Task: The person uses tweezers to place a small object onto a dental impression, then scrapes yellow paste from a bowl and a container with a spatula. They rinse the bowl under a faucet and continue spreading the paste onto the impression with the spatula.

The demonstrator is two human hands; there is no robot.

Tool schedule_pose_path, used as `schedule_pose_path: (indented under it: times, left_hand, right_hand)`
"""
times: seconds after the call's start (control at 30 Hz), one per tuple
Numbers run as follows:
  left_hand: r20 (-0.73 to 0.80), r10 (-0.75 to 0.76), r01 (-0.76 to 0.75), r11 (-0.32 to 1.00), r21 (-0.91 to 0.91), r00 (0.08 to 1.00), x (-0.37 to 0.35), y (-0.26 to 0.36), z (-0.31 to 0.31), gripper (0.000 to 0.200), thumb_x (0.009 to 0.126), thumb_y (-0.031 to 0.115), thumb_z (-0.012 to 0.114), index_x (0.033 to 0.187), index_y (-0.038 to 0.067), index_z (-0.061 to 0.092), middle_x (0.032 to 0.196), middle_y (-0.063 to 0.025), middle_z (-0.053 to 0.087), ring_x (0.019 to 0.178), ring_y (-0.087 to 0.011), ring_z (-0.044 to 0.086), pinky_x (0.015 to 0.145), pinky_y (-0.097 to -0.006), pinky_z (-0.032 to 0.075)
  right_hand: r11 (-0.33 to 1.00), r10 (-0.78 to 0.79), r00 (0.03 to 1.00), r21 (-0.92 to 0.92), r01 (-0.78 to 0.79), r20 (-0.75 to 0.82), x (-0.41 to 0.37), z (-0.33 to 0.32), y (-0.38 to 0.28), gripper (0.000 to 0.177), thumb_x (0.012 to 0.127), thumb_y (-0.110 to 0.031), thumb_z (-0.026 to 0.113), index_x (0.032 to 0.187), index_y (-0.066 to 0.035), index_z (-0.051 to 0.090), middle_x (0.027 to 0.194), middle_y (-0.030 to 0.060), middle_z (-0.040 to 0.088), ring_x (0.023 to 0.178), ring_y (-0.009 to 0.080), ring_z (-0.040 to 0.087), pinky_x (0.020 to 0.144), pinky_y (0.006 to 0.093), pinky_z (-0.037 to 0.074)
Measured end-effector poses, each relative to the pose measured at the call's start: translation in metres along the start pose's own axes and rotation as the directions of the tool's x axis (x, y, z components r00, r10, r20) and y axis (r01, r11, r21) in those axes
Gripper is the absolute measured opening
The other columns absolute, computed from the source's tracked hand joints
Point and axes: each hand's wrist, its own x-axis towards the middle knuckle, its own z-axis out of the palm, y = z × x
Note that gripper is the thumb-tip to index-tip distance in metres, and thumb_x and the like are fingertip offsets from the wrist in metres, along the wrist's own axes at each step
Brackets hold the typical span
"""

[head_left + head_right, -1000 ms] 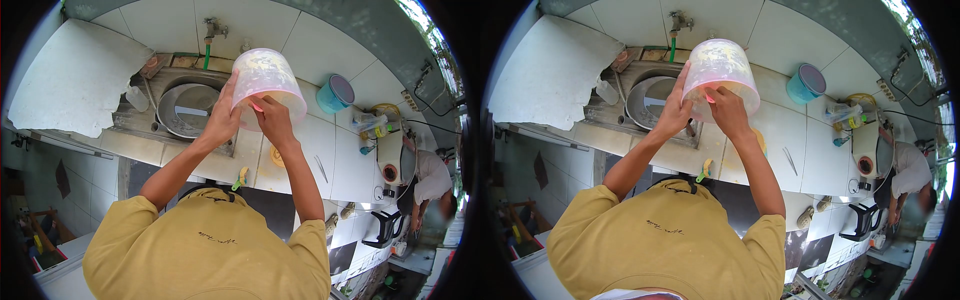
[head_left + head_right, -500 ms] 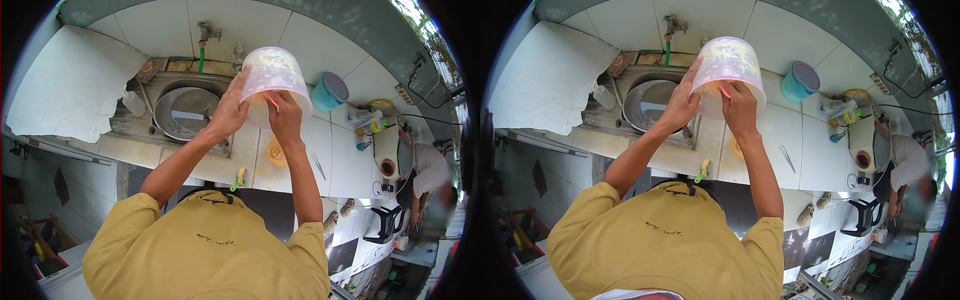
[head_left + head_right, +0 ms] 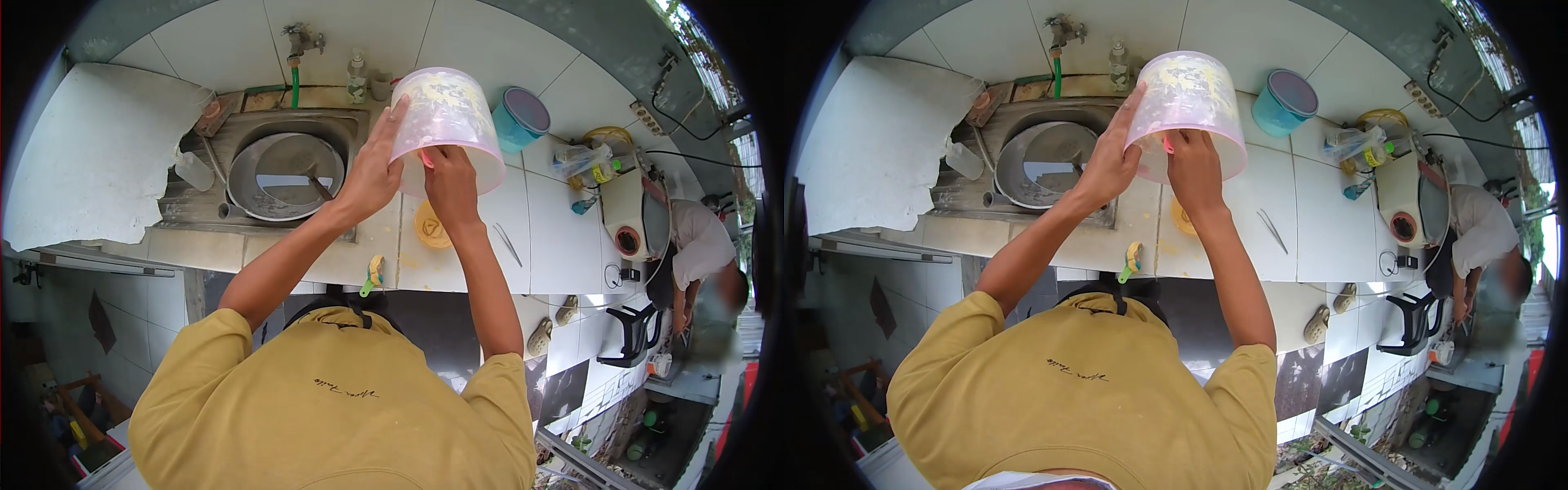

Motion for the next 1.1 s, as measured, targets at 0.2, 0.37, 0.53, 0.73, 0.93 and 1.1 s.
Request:
schedule_pose_path:
  times: [0.2,0.37,0.53,0.73,0.93,1.1]
  left_hand:
    - [0.020,0.055,-0.057,0.991,0.120,0.998,0.001,0.006,0.007,0.085,0.082,-0.010,0.042,0.154,0.024,0.013,0.150,-0.0352,0.019,0.129,-0.0530,0.034,0.104,-0.0452,0.036]
    - [-0.015,0.072,-0.070,0.991,0.114,0.997,-0.008,0.029,0.013,0.085,0.081,-0.010,0.041,0.154,0.023,0.013,0.150,-0.0334,0.020,0.132,-0.0517,0.032,0.105,-0.0456,0.036]
    - [-0.031,0.070,-0.067,0.995,0.067,0.997,-0.009,0.026,0.013,0.086,0.079,-0.011,0.040,0.154,0.022,0.014,0.152,-0.0306,0.021,0.136,-0.0493,0.029,0.106,-0.0449,0.036]
    - [0.001,0.042,-0.042,0.997,0.059,0.999,-0.007,0.025,0.024,0.085,0.080,-0.010,0.040,0.154,0.022,0.013,0.152,-0.0286,0.021,0.138,-0.0474,0.027,0.108,-0.0443,0.035]
    - [-0.012,0.114,-0.112,0.986,0.127,0.993,-0.015,-0.022,0.042,0.084,0.084,-0.009,0.044,0.154,0.025,0.012,0.152,-0.0289,0.020,0.137,-0.0480,0.028,0.106,-0.0454,0.037]
    - [0.015,0.053,-0.053,0.998,0.039,0.998,-0.028,-0.031,0.067,0.085,0.078,-0.015,0.039,0.153,0.017,0.017,0.154,-0.0228,0.023,0.142,-0.0405,0.021,0.114,-0.0431,0.024]
  right_hand:
    - [0.998,0.036,0.999,-0.055,-0.036,0.001,-0.005,-0.031,0.000,0.034,0.076,0.007,0.063,0.108,-0.004,0.066,0.102,0.0154,0.063,0.097,0.0342,0.061,0.083,0.0432,0.051]
    - [0.979,-0.105,0.994,-0.170,0.110,0.038,-0.001,-0.028,-0.002,0.037,0.072,0.007,0.059,0.108,0.005,0.061,0.112,0.0205,0.059,0.108,0.0371,0.057,0.089,0.0420,0.051]
    - [0.993,0.030,0.998,0.117,-0.025,-0.050,-0.001,-0.057,0.000,0.028,0.078,0.003,0.063,0.106,-0.002,0.067,0.100,0.0159,0.066,0.096,0.0340,0.063,0.083,0.0432,0.051]
    - [0.996,-0.006,1.000,0.092,0.006,-0.004,-0.015,-0.045,0.013,0.026,0.082,-0.001,0.065,0.107,-0.006,0.069,0.097,0.0145,0.068,0.086,0.0319,0.066,0.074,0.0395,0.053]
    - [0.970,0.145,0.989,0.197,-0.144,0.013,-0.042,-0.052,0.033,0.022,0.087,-0.004,0.062,0.108,-0.005,0.069,0.095,0.0162,0.068,0.081,0.0334,0.066,0.073,0.0380,0.052]
    - [0.999,-0.008,0.997,0.053,0.004,0.078,-0.052,-0.016,0.055,0.028,0.082,0.001,0.061,0.109,-0.005,0.067,0.100,0.0180,0.067,0.092,0.0367,0.063,0.079,0.0418,0.051]
